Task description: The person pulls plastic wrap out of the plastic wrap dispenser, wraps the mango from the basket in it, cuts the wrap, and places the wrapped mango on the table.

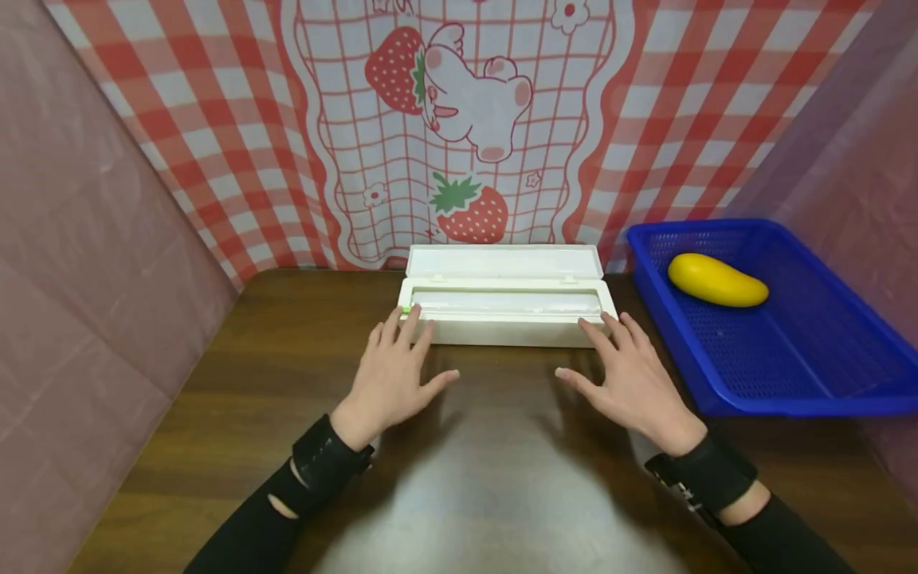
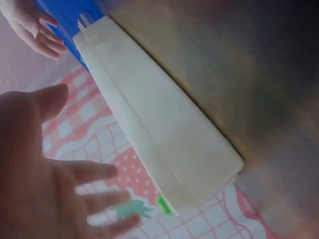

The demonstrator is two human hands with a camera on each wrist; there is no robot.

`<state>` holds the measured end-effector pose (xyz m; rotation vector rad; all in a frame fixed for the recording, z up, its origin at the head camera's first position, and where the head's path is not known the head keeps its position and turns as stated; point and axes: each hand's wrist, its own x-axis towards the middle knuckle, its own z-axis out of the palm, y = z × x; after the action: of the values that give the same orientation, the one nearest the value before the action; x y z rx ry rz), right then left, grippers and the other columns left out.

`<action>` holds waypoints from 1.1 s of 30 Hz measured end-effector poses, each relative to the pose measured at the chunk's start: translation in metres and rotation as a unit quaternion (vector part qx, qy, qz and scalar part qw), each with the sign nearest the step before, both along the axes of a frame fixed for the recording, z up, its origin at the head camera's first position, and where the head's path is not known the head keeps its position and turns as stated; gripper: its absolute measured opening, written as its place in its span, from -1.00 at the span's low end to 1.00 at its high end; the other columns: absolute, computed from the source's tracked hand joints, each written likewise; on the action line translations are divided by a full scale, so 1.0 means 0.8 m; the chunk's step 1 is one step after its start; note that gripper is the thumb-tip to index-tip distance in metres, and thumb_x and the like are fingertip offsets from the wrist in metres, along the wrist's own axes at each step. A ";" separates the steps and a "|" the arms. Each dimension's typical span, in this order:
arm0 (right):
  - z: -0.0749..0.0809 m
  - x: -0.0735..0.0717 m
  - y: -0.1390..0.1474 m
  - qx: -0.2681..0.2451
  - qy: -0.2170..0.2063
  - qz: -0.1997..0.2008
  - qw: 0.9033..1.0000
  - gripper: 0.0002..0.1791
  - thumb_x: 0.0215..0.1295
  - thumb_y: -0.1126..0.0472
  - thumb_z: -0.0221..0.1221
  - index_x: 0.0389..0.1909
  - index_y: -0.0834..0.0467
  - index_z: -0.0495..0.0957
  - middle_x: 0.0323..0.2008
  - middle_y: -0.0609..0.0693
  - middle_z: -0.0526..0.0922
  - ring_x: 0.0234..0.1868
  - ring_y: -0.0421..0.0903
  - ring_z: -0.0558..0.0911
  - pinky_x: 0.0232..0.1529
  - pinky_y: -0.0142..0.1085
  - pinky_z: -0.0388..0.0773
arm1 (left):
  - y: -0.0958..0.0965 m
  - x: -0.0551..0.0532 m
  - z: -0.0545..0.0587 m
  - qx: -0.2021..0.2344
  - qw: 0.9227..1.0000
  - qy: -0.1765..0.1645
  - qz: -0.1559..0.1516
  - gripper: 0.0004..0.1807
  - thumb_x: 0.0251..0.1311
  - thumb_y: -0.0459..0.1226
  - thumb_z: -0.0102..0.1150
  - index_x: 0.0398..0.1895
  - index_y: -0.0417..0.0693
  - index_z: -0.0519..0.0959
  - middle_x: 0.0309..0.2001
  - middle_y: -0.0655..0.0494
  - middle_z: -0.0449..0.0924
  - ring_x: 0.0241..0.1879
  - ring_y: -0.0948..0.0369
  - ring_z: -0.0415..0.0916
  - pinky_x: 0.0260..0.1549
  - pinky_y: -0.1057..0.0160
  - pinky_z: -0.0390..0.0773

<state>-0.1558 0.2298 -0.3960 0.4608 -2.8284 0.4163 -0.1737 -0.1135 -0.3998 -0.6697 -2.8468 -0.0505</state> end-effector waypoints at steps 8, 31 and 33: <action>-0.004 -0.037 0.006 -0.047 0.065 0.081 0.993 -0.38 0.18 -0.06 0.16 0.20 0.17 0.37 0.23 0.21 0.32 0.22 0.17 0.26 0.17 0.07 0.16 | -0.005 -0.043 0.002 0.061 0.995 0.050 -0.064 -0.30 0.23 0.16 -0.11 0.30 -0.08 0.29 0.31 -0.03 0.22 0.27 0.03 0.11 0.18 0.05 0.14; 0.005 -0.103 0.020 0.000 0.029 0.068 0.997 -0.62 0.25 0.07 0.11 0.03 0.14 0.53 -0.05 0.08 0.59 -0.06 0.04 0.49 -0.01 -0.05 0.37 | -0.013 -0.116 -0.013 0.129 0.989 0.012 -0.069 -0.60 0.31 -0.10 -0.08 0.16 0.01 0.45 0.12 0.16 0.48 -0.16 0.16 0.26 -0.24 0.12 0.33; 0.003 -0.107 0.019 0.004 0.038 0.074 0.997 -0.65 0.26 0.09 0.10 0.02 0.14 0.55 -0.05 0.08 0.59 -0.05 0.04 0.48 0.02 -0.06 0.35 | -0.016 -0.118 -0.011 0.137 0.988 0.008 -0.066 -0.62 0.30 -0.10 -0.05 0.13 0.02 0.48 0.06 0.18 0.52 -0.21 0.17 0.25 -0.28 0.14 0.32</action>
<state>-0.2411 0.2451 -0.3938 0.6768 -2.7341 0.4065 -0.2681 -0.1260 -0.4090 -0.7909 -2.7037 -0.4464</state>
